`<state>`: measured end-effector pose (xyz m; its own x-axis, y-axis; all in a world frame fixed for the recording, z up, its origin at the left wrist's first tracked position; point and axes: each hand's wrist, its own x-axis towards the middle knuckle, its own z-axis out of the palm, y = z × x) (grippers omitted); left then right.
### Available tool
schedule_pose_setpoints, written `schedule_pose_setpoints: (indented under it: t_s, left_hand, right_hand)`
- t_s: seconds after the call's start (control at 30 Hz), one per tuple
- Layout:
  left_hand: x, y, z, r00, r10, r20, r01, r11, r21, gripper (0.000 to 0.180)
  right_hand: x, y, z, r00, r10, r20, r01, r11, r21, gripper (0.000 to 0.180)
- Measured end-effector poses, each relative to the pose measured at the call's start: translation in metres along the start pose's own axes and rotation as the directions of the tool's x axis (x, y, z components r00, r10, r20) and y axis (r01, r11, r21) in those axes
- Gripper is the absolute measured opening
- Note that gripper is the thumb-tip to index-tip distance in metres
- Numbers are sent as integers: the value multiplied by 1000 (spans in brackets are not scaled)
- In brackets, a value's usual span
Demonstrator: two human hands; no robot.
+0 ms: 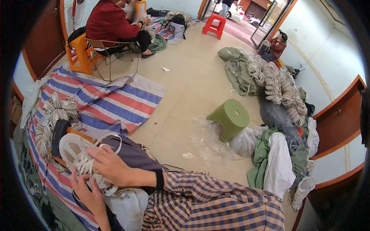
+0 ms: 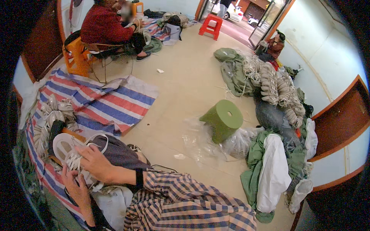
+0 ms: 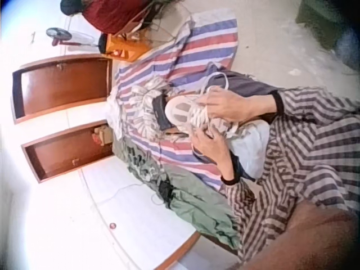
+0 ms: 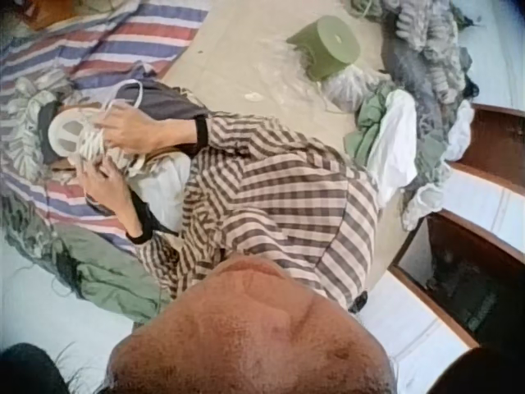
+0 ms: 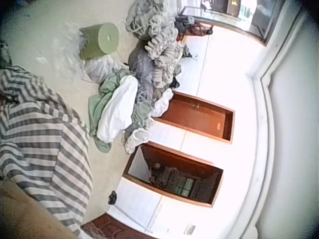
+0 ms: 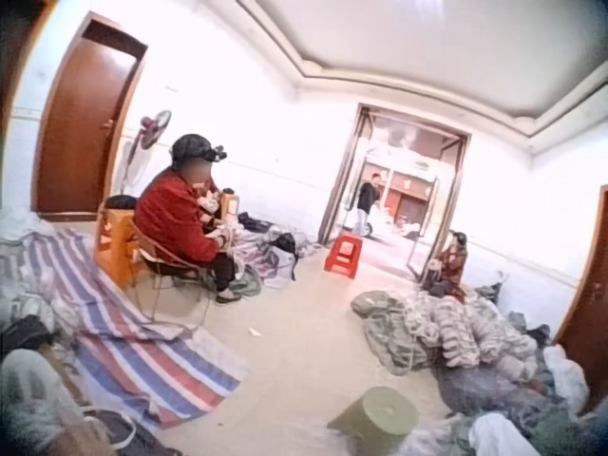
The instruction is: Lacing a sneaker by hand while sitting on a stool.
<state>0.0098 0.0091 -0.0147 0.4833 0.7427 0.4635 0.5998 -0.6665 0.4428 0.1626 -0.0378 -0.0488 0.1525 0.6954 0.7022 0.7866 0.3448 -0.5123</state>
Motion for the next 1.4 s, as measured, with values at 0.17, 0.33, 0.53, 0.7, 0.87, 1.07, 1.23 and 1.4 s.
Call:
schedule_pose_setpoints:
  t_s: [0.17,0.33,0.53,0.7,0.87,1.07,1.23,1.4]
  left_hand:
    - [-4,1,-7,999,-46,24,46,999,-10,16]
    - [-3,0,-1,999,-33,19,34,996,-79,14]
    - [-9,1,-1,1000,-13,-3,13,997,-76,18]
    - [-16,1,-5,999,-45,17,46,993,-113,23]
    - [-18,0,-15,998,-60,24,63,988,-138,26]
    - [1,-3,-1,998,61,-34,-63,996,-69,34]
    - [11,-1,7,986,123,-108,-126,992,-21,18]
    - [7,-1,-2,998,33,-48,-43,973,-228,15]
  right_hand:
    - [3,-2,-5,999,-10,-37,9,1000,-26,17]
    - [4,-3,-2,1000,-12,9,13,999,-31,16]
    - [-3,0,6,999,-14,29,15,999,-42,18]
    - [0,2,7,997,-73,33,76,991,-106,27]
    - [6,5,-12,991,-84,107,100,982,-157,30]
    - [5,11,-23,996,-83,35,85,993,-82,26]
    - [5,1,-30,983,113,146,-123,991,56,13]
    - [8,-9,-37,953,225,204,-251,961,113,12]
